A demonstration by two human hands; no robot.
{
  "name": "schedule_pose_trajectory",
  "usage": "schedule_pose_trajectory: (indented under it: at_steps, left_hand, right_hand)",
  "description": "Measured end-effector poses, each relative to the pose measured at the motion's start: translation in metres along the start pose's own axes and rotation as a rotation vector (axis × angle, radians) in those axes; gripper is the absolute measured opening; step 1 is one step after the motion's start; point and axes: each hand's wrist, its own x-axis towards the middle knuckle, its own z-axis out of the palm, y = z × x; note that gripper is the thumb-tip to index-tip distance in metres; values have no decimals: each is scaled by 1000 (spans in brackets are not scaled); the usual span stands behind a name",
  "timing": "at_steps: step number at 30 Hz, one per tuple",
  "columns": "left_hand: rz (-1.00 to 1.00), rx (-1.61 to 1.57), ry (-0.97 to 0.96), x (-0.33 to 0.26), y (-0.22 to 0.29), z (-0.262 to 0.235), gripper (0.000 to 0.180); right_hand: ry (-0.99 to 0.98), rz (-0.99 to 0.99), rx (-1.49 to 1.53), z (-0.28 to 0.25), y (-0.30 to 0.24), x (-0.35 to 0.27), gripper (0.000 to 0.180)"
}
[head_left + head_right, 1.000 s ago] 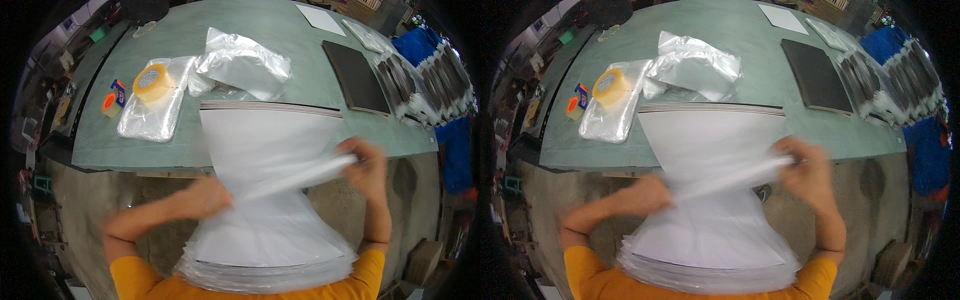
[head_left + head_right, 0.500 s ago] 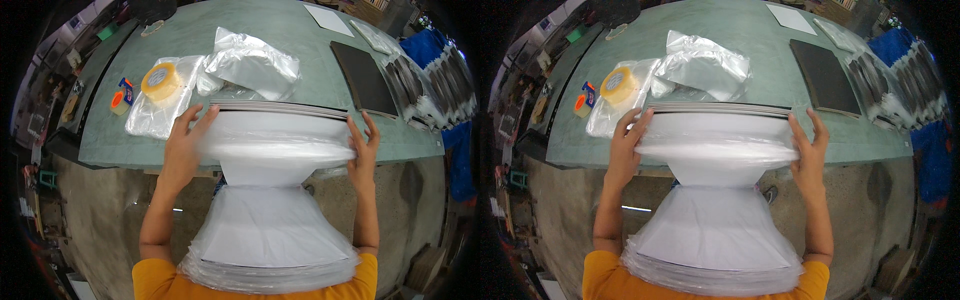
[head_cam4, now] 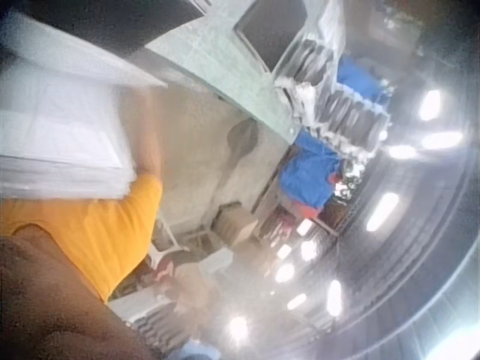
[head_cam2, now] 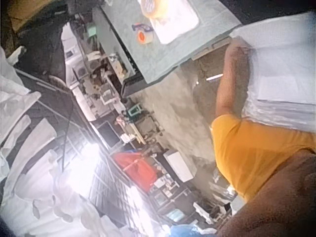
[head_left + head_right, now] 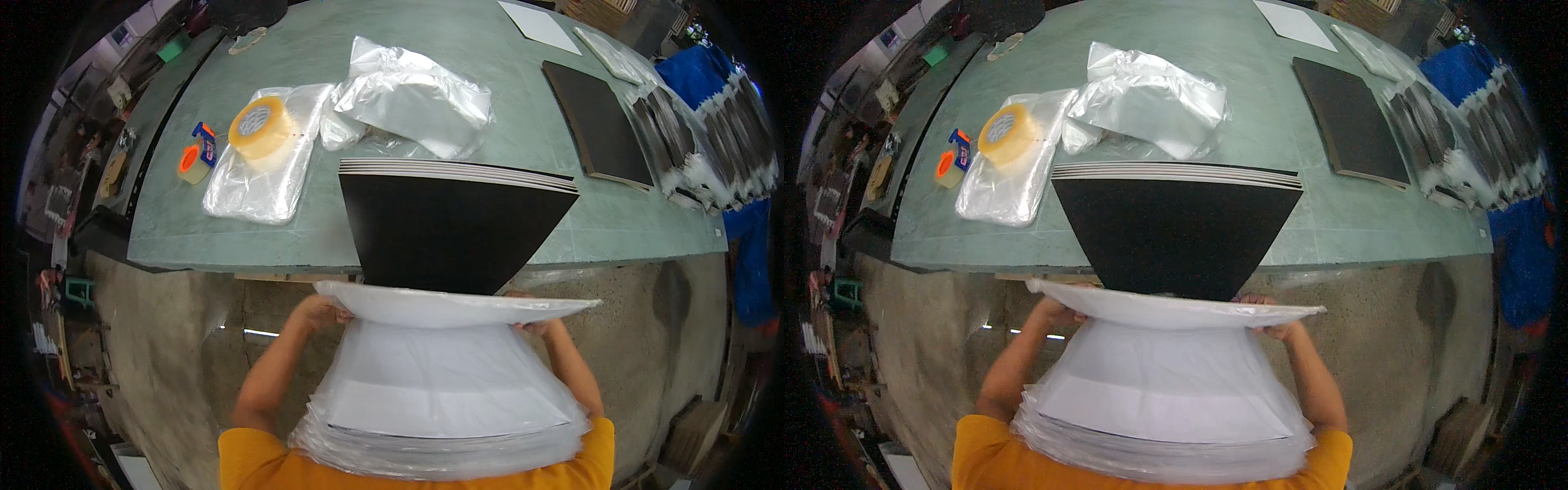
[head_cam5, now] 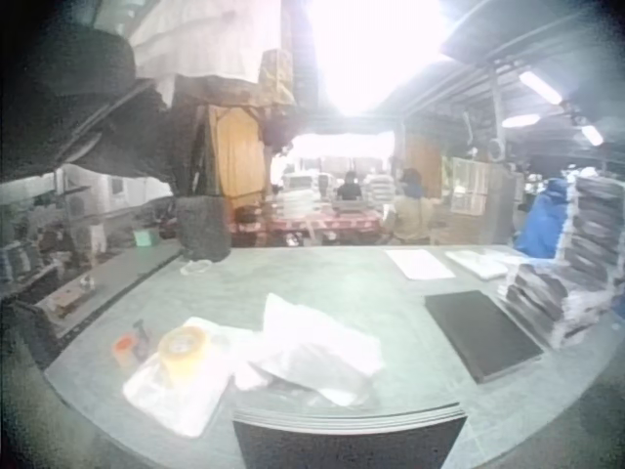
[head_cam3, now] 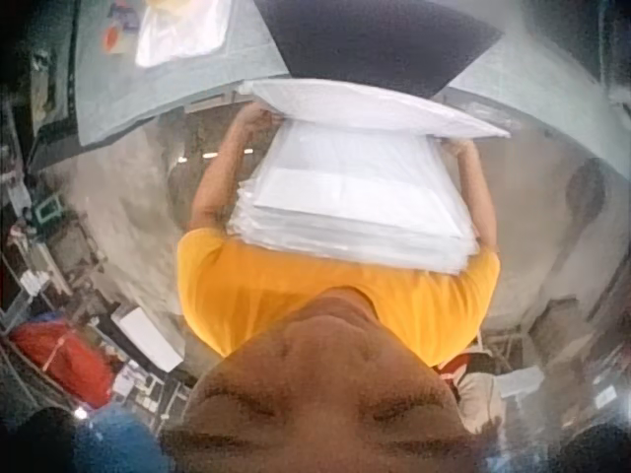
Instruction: The person wraps individual black folders in plastic film, smoothing the plastic over the folders by hand.
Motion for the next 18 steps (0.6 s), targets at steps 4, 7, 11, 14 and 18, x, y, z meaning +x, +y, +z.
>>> schedule_pose_trajectory:
  at_steps: [4, 7, 11, 14, 18]
  left_hand:
    - [109, 365, 247, 34, -47, -52, 15]
    - [115, 1488, 332, 11, 7, 8, 17]
    - [298, 1174, 71, -79, 86, 164, 21]
    - [256, 1319, -501, -80, 79, 200, 27]
    - [68, 1482, -217, -16, 15, 139, 35]
  right_hand:
    - [261, -206, -725, -36, 71, 56, 21]
    - [353, -329, -987, -52, 63, 47, 16]
    - [-276, -410, -484, 12, -57, -62, 20]
    - [-789, -530, -1010, 84, -61, -75, 25]
    - [-142, -190, -1332, 51, 11, -5, 30]
